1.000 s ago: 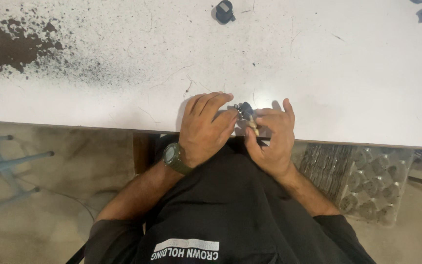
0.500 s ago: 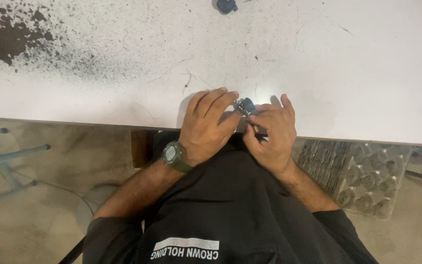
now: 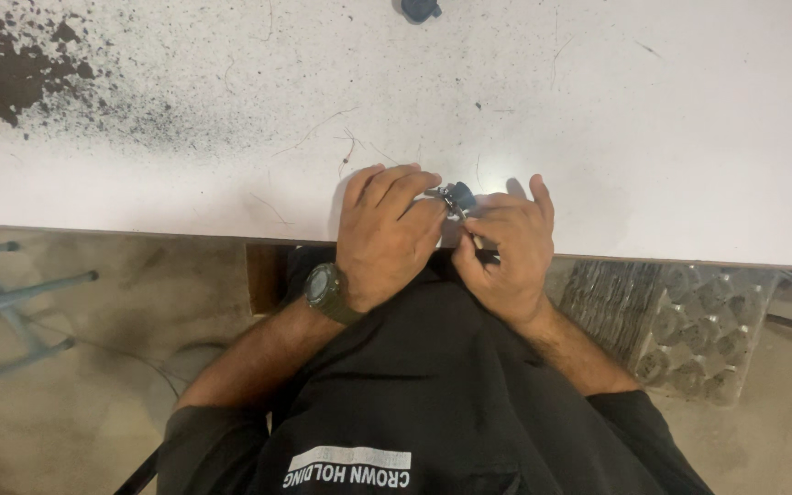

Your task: The person sits at a white worktable and assembles small black plastic plug housings, fitting a metal contact piece into each housing by hand. They pick housings one at a time from piles on the table, press the metal part into place, and set the assembled unit aside.

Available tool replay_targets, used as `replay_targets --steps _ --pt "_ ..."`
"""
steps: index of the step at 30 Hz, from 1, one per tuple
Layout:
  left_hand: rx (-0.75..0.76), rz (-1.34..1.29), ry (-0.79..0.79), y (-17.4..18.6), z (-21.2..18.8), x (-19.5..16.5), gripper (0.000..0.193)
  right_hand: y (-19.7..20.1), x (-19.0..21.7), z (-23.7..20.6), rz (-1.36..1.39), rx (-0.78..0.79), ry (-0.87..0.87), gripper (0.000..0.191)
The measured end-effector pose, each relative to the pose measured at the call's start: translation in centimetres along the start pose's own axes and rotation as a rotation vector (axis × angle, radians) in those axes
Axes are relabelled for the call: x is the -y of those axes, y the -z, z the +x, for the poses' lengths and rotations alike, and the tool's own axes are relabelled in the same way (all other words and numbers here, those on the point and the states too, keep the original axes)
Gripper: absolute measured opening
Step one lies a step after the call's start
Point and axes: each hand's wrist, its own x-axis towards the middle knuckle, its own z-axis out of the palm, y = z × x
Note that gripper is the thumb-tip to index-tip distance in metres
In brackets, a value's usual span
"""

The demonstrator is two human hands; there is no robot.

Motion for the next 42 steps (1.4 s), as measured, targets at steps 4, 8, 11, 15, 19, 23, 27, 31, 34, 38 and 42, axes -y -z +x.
replay_targets --steps 4,8,11,15,19,23,27,31,34,38,42 --pt "0.028 -0.042 0.039 -0.1 0.3 0.0 0.007 0.2 -0.4 -0.5 0.047 0.013 0.087 0.031" --pt "0.031 -0.056 0.037 0.0 0.2 0.1 0.008 0.2 -0.7 -0.9 0.051 0.054 0.101 0.034" --pt "0.039 -0.08 0.041 0.0 0.1 0.2 0.009 0.0 -0.6 -0.9 0.026 0.03 0.076 0.034" --pt "0.048 -0.109 0.036 0.2 0.1 0.3 0.011 0.1 0.1 -0.4 0.021 0.035 0.046 0.034" --pt "0.058 -0.127 0.026 0.4 0.2 0.4 0.013 0.6 0.7 0.6 0.006 0.077 0.038 0.032" --pt "0.051 -0.156 0.042 0.7 0.2 0.3 0.013 1.2 1.5 1.5 -0.016 0.119 0.04 0.028" --pt "0.067 -0.163 0.053 0.9 0.2 0.2 0.012 1.6 2.0 1.9 -0.046 0.154 0.024 0.026" --pt "0.03 -0.167 0.071 0.9 0.3 -0.1 0.012 1.8 1.8 2.0 -0.005 0.172 0.015 0.025" --pt "-0.035 -0.183 0.09 0.8 0.3 -0.2 0.015 2.1 1.4 2.0 0.073 0.114 0.024 0.028" --pt "-0.039 -0.189 0.12 0.5 0.3 0.0 0.028 2.6 0.7 2.0 -0.044 0.041 -0.071 0.028" --pt "-0.039 -0.105 0.106 0.2 0.1 0.0 0.025 2.1 0.1 2.7 -0.155 0.215 -0.112 0.047"
